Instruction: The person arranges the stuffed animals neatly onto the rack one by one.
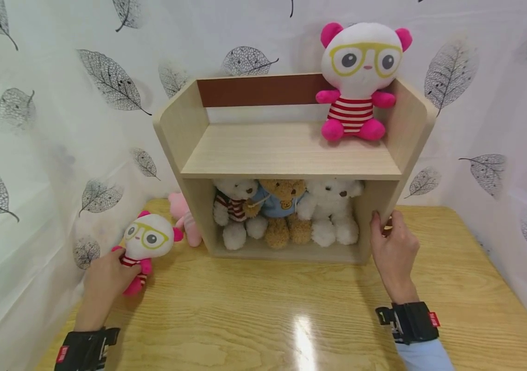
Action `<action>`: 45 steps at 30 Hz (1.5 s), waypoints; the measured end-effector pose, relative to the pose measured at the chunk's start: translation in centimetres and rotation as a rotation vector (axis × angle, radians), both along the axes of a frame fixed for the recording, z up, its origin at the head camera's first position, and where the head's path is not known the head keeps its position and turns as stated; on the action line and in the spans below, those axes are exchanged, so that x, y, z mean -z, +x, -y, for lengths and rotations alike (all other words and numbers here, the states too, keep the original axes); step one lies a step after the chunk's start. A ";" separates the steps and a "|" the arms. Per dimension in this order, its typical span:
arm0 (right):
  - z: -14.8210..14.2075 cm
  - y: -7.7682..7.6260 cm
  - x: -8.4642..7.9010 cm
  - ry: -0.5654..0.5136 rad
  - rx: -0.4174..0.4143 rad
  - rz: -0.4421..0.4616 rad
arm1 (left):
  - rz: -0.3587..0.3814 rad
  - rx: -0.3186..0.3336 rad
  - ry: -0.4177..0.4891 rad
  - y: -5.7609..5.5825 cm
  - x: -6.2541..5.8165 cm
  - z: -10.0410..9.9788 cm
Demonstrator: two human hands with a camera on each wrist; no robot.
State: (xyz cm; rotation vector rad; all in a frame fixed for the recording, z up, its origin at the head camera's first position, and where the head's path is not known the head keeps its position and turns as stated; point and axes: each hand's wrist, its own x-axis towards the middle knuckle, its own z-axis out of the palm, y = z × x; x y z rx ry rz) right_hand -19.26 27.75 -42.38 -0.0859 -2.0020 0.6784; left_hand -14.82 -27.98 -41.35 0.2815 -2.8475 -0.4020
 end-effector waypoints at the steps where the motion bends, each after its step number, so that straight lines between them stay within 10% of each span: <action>1: 0.0 0.0 0.0 -0.001 0.000 0.001 | -0.007 -0.002 0.002 0.1 -0.1 -0.1; 22: 0.0 0.0 0.0 -0.013 -0.003 -0.011 | -0.267 0.075 0.073 1.6 -2.4 -1.2; 32: -0.1 -0.1 0.1 -0.016 -0.005 0.000 | -0.508 0.109 0.113 2.6 -3.2 -1.8; 45: -0.2 -0.3 0.4 -0.024 -0.006 -0.008 | -0.590 0.227 0.175 4.0 -4.9 -3.6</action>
